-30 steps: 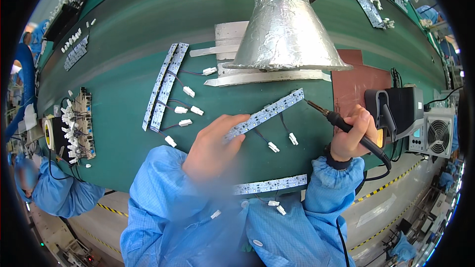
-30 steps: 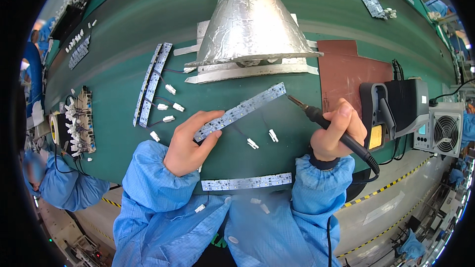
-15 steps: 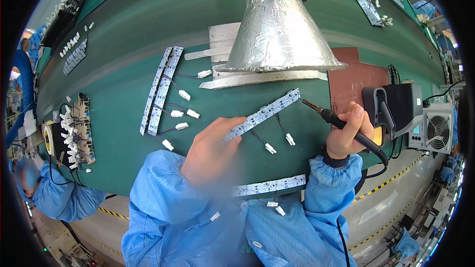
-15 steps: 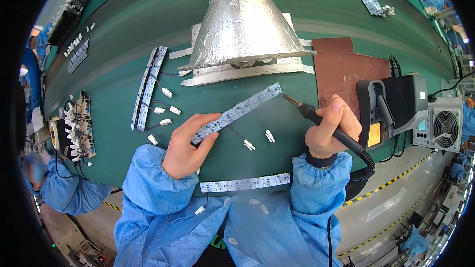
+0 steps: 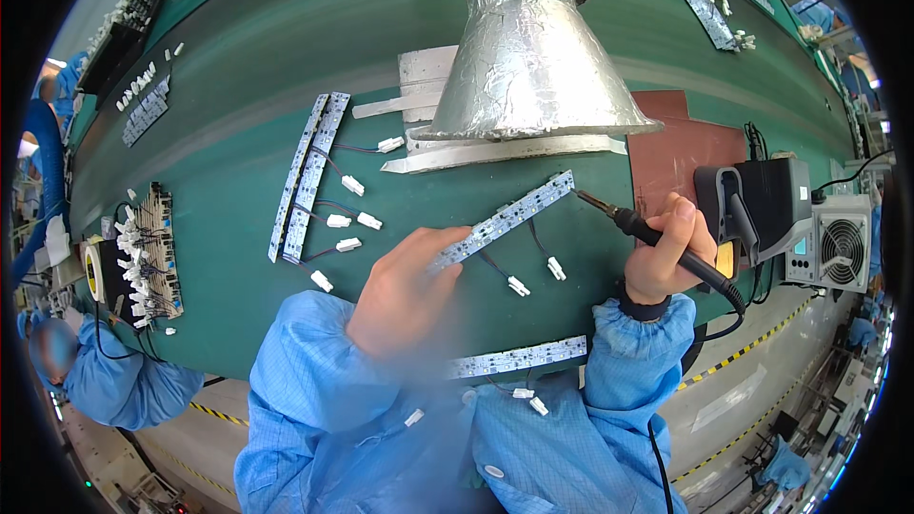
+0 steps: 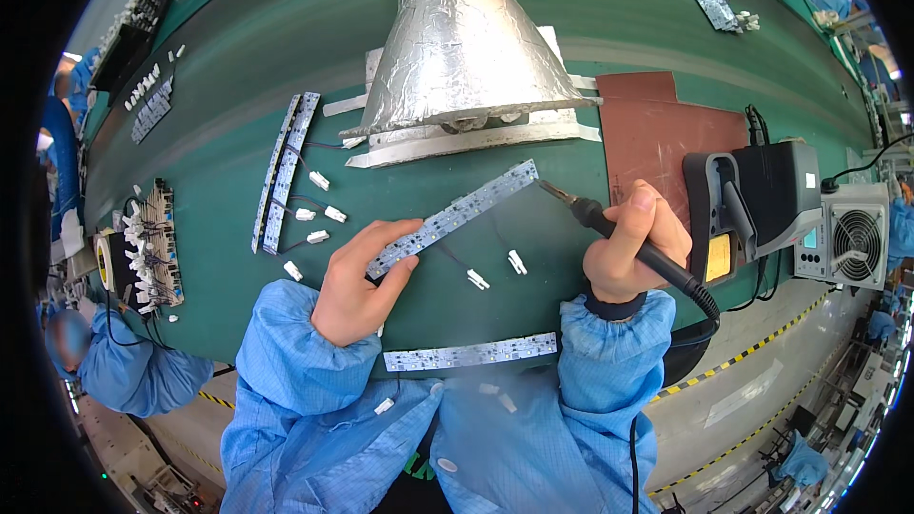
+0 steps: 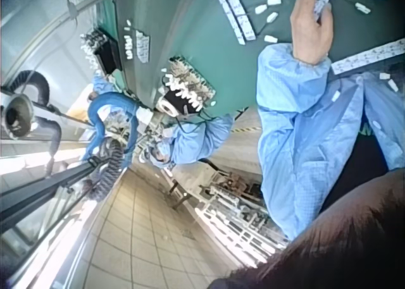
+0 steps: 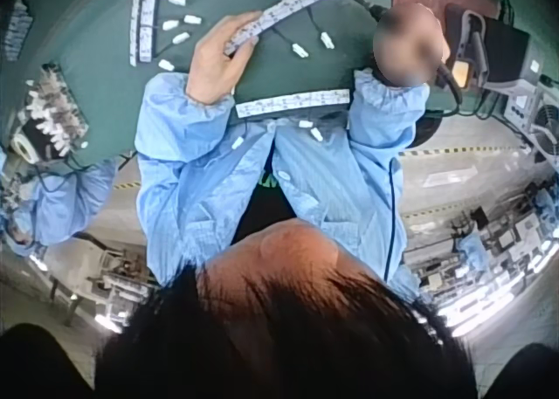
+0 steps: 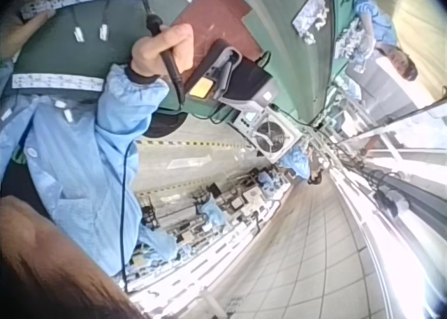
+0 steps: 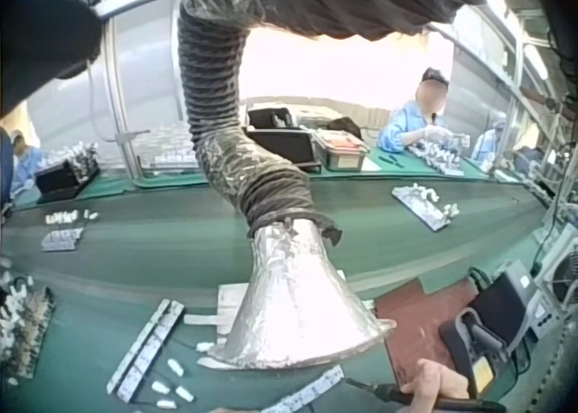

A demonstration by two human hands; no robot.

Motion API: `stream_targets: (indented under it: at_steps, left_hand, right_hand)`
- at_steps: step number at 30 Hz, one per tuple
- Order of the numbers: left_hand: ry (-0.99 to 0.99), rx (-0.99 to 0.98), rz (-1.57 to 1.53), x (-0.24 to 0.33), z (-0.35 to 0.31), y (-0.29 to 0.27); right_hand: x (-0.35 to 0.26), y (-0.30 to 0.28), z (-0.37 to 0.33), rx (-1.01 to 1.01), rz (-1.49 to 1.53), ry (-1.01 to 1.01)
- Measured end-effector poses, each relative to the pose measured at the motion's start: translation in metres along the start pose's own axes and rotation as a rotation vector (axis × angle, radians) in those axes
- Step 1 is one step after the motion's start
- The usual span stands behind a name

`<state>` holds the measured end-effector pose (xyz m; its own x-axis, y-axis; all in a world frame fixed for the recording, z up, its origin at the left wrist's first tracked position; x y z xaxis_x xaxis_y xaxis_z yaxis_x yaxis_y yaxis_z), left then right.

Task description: Soldering small electronic components onto LED strips at a manual assembly station.

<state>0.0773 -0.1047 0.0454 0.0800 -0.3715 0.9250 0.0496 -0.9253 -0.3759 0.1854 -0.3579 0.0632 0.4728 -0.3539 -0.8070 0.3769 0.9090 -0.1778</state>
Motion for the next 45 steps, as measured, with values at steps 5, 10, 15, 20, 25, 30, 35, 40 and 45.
stream_targets:
  at_steps: [5, 10, 15, 20, 25, 30, 35, 40, 45]
  left_hand:
    - [-0.007, -0.026, 0.009, -0.001, 0.000, -0.001]
    - [0.008, 0.013, 0.032, 0.002, 0.000, -0.006]
    - [0.083, 0.067, 0.178, 0.008, -0.016, -0.015]
    - [0.024, 0.177, 0.209, 0.018, -0.058, -0.061]
    - [-0.006, 0.504, 0.133, -0.014, -0.081, -0.130]
    - [-0.005, 0.588, -0.097, -0.070, -0.046, -0.164]
    - [0.046, 0.482, 0.234, -0.086, -0.027, -0.158]
    - [0.122, 0.396, 0.367, -0.072, -0.027, -0.152]
    - [0.129, 0.568, 0.430, -0.051, -0.038, -0.149]
  right_hand:
    - [0.002, -0.002, 0.002, -0.007, -0.005, 0.042]
    - [0.004, -0.007, 0.011, 0.172, 0.220, 0.080]
    - [0.017, -0.018, 0.012, 0.308, 0.300, 0.105]
    - [0.024, -0.024, 0.012, 0.272, 0.399, 0.071]
    - [0.018, -0.022, 0.008, 0.219, 0.442, 0.072]
    - [0.014, -0.017, 0.006, 0.189, 0.421, 0.108]
    - [0.015, -0.016, 0.005, 0.185, 0.332, 0.116]
    - [0.015, -0.017, 0.005, 0.183, 0.318, 0.104]
    - [0.009, -0.018, 0.004, 0.175, 0.311, 0.085]
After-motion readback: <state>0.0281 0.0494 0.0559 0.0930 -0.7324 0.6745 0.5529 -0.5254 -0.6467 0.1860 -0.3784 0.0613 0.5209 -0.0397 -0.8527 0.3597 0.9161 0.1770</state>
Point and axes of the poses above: each hand's wrist, its own z-axis towards the middle knuckle, its own y-axis out of the palm, x = y × z, the point moved 5 cm from there along z, towards the middle knuckle, and after that the axes turned 1 degree about y, right-handed, at the moved point
